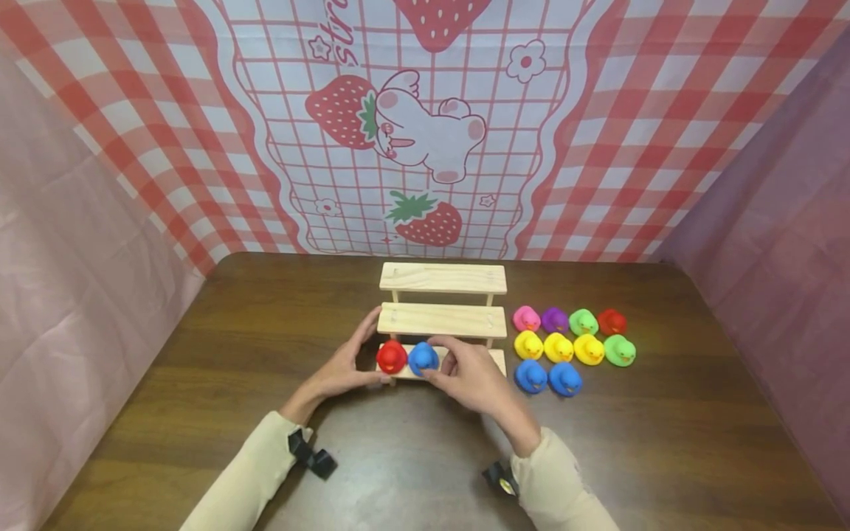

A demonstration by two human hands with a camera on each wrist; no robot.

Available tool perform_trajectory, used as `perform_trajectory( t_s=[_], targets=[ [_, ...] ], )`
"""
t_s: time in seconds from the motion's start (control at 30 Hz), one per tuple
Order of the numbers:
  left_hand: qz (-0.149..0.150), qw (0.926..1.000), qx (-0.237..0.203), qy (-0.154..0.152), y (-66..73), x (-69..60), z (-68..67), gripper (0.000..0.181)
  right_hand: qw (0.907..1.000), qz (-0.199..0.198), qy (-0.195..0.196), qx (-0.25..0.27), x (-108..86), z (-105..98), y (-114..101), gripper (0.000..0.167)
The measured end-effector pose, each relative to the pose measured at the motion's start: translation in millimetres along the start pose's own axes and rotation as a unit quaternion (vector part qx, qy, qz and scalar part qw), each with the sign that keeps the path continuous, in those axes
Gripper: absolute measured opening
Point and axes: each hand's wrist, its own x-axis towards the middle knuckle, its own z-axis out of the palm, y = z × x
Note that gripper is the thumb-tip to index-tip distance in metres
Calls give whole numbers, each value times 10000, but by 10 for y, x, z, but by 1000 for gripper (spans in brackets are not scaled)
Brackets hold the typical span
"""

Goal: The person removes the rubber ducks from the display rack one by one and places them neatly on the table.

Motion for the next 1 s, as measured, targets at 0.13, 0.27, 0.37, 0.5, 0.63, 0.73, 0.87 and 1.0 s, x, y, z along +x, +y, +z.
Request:
perform_trajectory(
  t_s=[0.13,0.27,0.37,0.5,0.63,0.73,0.87,1.0],
  targets=[
    [8,10000,-19,-15,7,0,2,116,10000,21,-70,-60,7,48,3,39],
    [11,10000,-28,-6,11,-3,1,117,9997,45,-105,-194,14,92,13,40],
    [17,10000,-7,-8,13,-5,0,117,9995,81,-73,-300,13,121,27,41],
    [-21,10000,-15,-1,6,-2,4,117,9990,111,21,-437,17,152,29,40],
    [-25,10000,-54,9,-4,2,5,117,9984,161,104,-528,23,166,22,38],
    [-44,10000,-64,10,-5,1,5,117,9982,203,143,-543,25,168,17,36],
    [-35,10000,-51,17,-10,2,6,116,9981,202,172,-550,24,168,13,35],
    [-9,10000,-55,8,-13,5,7,116,9984,184,191,-498,18,164,13,35]
  ],
)
